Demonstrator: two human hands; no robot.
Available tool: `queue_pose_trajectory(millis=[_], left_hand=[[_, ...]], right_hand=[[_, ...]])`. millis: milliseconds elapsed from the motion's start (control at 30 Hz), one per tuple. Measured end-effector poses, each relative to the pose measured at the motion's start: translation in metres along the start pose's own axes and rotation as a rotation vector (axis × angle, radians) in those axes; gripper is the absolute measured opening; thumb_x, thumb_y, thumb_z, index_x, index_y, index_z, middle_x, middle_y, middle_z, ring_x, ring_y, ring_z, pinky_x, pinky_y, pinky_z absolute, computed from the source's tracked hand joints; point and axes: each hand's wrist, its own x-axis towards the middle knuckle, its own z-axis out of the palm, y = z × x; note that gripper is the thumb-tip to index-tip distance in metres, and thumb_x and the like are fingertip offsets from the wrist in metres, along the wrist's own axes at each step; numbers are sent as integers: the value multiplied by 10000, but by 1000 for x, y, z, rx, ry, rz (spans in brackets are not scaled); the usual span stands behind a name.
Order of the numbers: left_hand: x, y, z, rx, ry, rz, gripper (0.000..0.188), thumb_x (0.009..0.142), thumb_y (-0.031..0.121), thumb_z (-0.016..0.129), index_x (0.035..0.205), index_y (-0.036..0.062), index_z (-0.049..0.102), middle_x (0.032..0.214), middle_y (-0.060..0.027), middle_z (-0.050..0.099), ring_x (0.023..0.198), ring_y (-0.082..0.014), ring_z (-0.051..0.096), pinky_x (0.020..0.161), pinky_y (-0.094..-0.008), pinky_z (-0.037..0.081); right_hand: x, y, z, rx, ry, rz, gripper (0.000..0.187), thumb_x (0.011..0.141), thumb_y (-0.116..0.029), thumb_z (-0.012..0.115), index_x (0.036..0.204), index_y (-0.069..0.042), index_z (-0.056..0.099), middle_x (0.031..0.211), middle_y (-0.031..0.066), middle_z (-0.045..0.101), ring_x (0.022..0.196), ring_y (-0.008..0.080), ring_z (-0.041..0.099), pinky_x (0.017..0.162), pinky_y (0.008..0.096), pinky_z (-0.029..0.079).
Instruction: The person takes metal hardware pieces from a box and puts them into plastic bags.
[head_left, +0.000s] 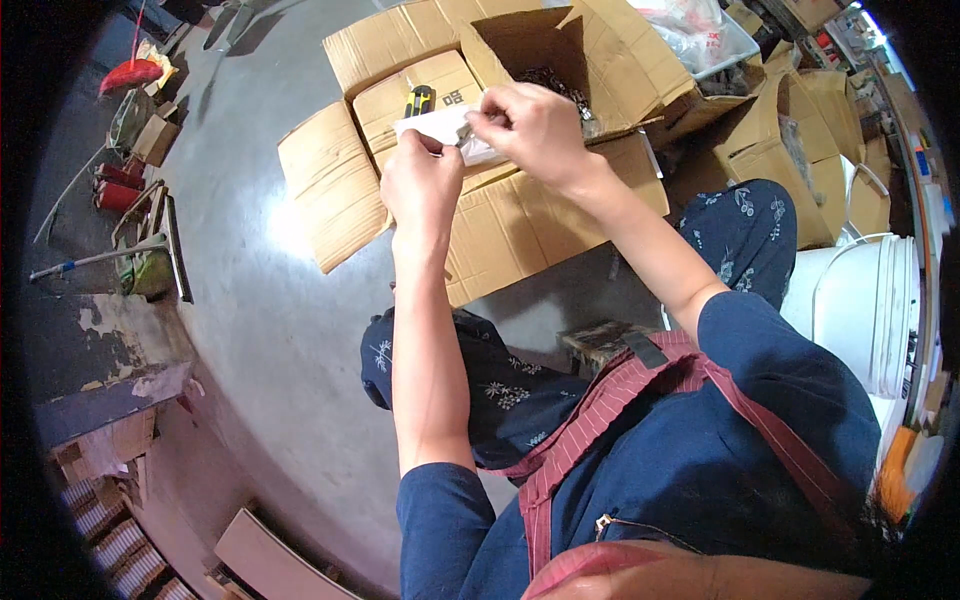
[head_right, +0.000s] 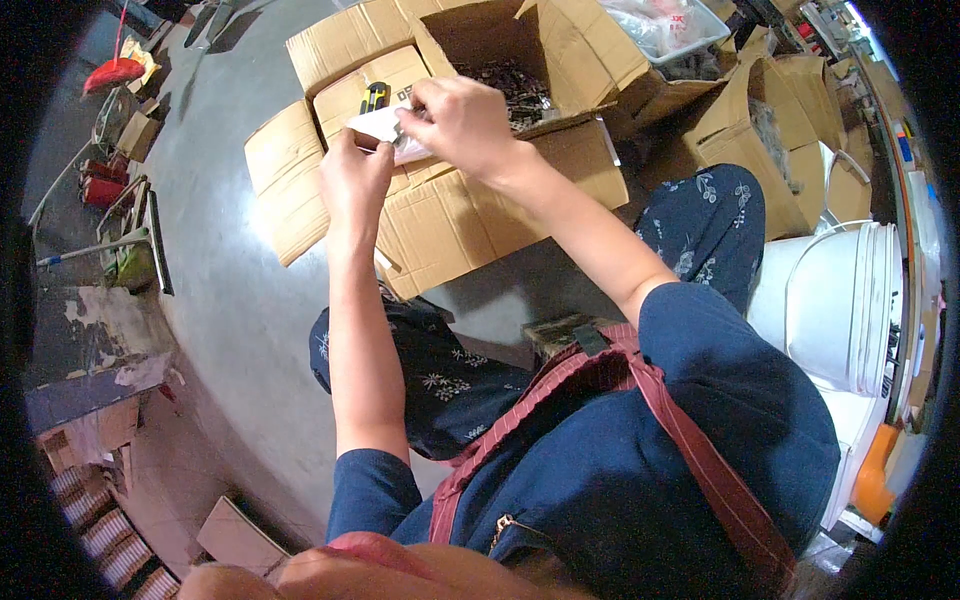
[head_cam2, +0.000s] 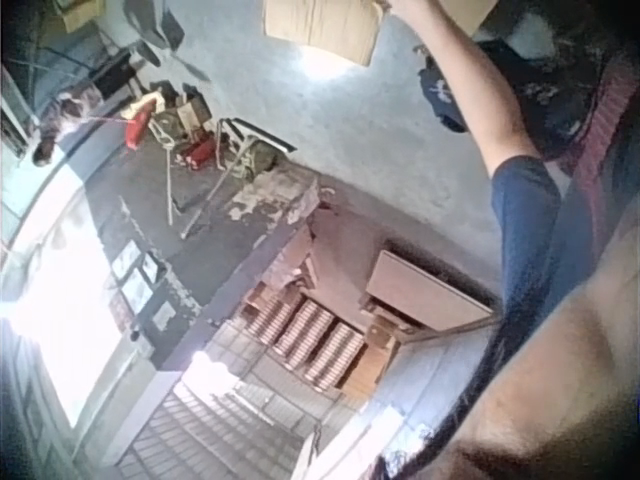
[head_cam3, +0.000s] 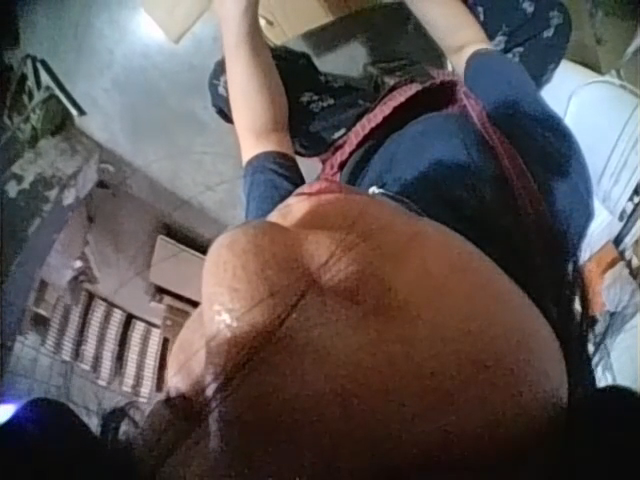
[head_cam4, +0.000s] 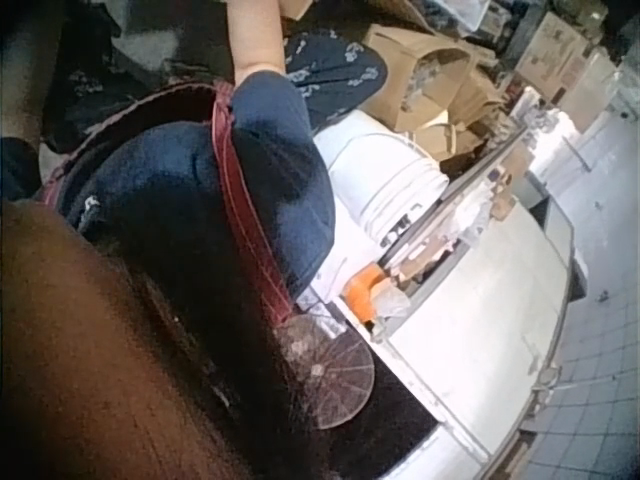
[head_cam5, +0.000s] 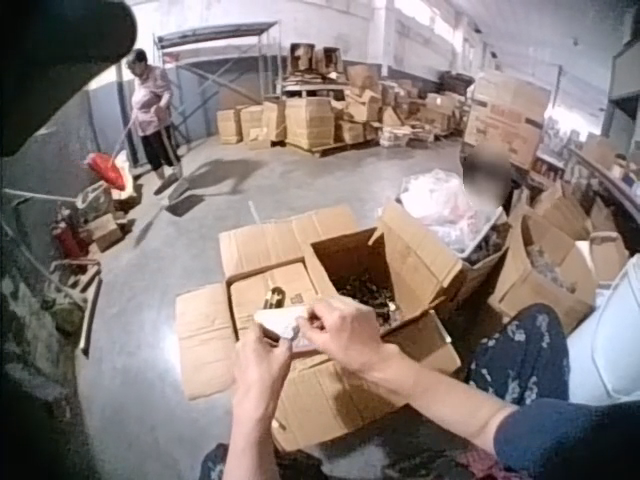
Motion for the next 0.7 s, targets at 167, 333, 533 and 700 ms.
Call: queue_pose_trajectory(millis=[167, 333, 533, 700], left_hand=[[1, -1, 2, -64, -5, 34, 217, 748, 199, 662, 833, 0, 671, 773, -174, 700, 747, -296, 695, 732, -368, 535], [5, -7, 3, -207, -17, 29, 210, 744, 180, 663, 813, -16, 689, 669, -108, 690, 613, -162, 677, 647, -290, 529], [8, -5, -1, -189, -67, -19, 207, 745, 172, 667, 808, -21, 707, 658, -102, 683, 590, -146, 657, 591, -275, 518], [9, 1, -2, -334, -181, -91, 177, 761, 139, 655, 801, -29, 690, 664, -93, 676, 576, -126, 640, 518, -254, 483]], right_hand=[[1, 3, 13, 18, -92, 79, 260, 807, -337, 707, 778, -80, 677, 685, 60, 649, 642, 219, 643, 564, 345, 490], [0, 7, 15, 94, -207, 204, 294, 798, -370, 700, 746, -81, 700, 671, 93, 665, 623, 246, 659, 571, 364, 504], [-3, -2, 18, 124, -221, 182, 297, 797, -362, 711, 763, -68, 703, 671, 101, 667, 607, 254, 655, 571, 352, 501], [-2, 12, 20, 159, -254, 231, 326, 797, -386, 714, 776, -61, 718, 674, 110, 671, 599, 254, 657, 574, 352, 505]])
